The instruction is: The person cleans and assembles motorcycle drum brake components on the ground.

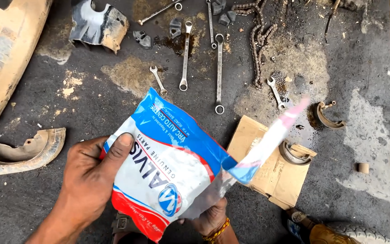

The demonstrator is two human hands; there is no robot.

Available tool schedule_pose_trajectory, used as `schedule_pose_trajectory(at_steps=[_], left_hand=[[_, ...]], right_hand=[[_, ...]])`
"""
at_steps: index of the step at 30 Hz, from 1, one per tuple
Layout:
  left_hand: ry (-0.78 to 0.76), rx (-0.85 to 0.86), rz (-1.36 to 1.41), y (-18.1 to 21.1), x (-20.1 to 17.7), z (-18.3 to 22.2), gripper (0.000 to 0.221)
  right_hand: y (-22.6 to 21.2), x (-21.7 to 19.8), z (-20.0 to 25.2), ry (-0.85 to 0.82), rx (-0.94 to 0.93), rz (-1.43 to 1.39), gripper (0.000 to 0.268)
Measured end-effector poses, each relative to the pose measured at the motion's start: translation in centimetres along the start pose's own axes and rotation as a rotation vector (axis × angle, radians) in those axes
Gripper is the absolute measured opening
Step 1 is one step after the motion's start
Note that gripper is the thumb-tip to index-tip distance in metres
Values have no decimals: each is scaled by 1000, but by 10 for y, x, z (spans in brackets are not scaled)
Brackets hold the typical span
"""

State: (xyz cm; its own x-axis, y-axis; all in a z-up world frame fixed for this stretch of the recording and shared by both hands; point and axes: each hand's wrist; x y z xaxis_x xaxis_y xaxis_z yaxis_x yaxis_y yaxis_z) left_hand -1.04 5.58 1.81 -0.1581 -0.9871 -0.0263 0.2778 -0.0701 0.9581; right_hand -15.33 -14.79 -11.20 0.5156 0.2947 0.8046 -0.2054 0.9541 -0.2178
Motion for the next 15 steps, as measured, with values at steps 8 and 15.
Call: schedule_pose_trajectory(at_steps=[8,15], left_hand=[[-225,-185,-146,-27,-8,-12,31],[-489,-13,-294,-137,32,1,60]], right_hand=[[-25,13,5,49,-93,244,58],[-33,-10,21,567,-664,846,30]])
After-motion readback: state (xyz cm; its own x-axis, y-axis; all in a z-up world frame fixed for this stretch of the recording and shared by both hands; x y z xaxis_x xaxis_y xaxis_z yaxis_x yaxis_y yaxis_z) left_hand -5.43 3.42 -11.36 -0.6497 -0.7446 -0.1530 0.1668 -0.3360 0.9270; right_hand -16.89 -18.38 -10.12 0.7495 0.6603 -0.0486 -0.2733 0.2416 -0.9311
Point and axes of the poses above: each hand's wrist, its own z-axis away from the middle knuckle, its own x-axis out of the palm, y = z × x, and after that the axes turned 6 degrees about y, right-handed
